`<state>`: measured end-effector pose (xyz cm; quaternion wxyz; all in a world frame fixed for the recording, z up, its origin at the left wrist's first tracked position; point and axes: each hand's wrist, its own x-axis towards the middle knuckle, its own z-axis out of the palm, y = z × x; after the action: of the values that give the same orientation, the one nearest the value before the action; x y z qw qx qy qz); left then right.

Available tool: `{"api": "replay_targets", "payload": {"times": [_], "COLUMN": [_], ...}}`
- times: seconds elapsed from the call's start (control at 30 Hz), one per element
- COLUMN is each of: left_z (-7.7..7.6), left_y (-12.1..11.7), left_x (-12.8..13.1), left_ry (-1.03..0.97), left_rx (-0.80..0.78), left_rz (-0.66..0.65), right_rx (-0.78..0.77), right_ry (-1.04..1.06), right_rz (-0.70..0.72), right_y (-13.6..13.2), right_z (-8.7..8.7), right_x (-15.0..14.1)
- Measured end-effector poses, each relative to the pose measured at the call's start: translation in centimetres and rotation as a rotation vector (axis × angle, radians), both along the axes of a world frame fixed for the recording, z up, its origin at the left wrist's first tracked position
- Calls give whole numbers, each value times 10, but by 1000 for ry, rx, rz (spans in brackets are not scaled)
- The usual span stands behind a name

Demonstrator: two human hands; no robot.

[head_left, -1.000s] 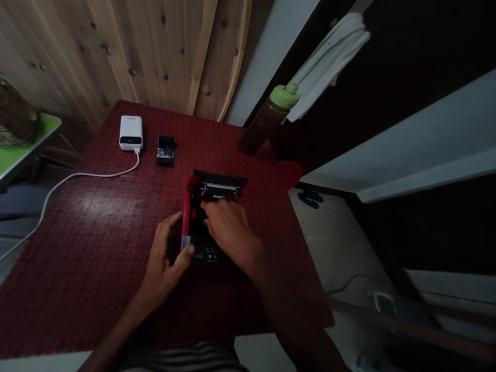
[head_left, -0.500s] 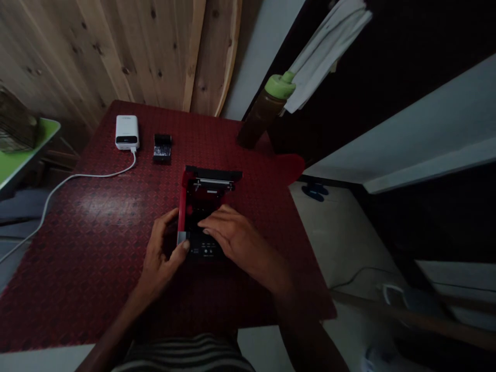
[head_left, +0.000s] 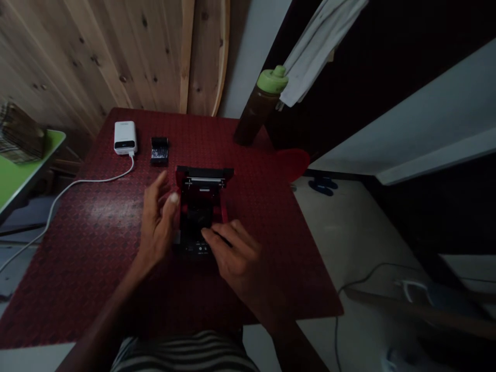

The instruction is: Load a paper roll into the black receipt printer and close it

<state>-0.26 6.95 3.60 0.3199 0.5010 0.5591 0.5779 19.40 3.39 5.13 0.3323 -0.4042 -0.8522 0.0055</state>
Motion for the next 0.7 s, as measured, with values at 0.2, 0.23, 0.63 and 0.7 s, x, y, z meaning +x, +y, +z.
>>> {"api": "replay_targets", "payload": {"times": [0.2,0.23,0.63,0.7], "left_z": [24,24,-17,-15], "left_y": [39,37,-32,-30], "left_x": [-1,-2,-7,-8], "left_ry": [14,14,-269,-279], "left_rx": [45,42,-352,-342], "left_rz": [24,28,-121,-149], "right_rx": [107,121,29,-12], "right_ry": [-58,-65,30,52], "right_rz": [-24,-36,-89,-81], "right_y": [-7,-8,-20,-20], "right_z": [-5,-5,-13,-12], "right_x": [2,1,6,6]}}
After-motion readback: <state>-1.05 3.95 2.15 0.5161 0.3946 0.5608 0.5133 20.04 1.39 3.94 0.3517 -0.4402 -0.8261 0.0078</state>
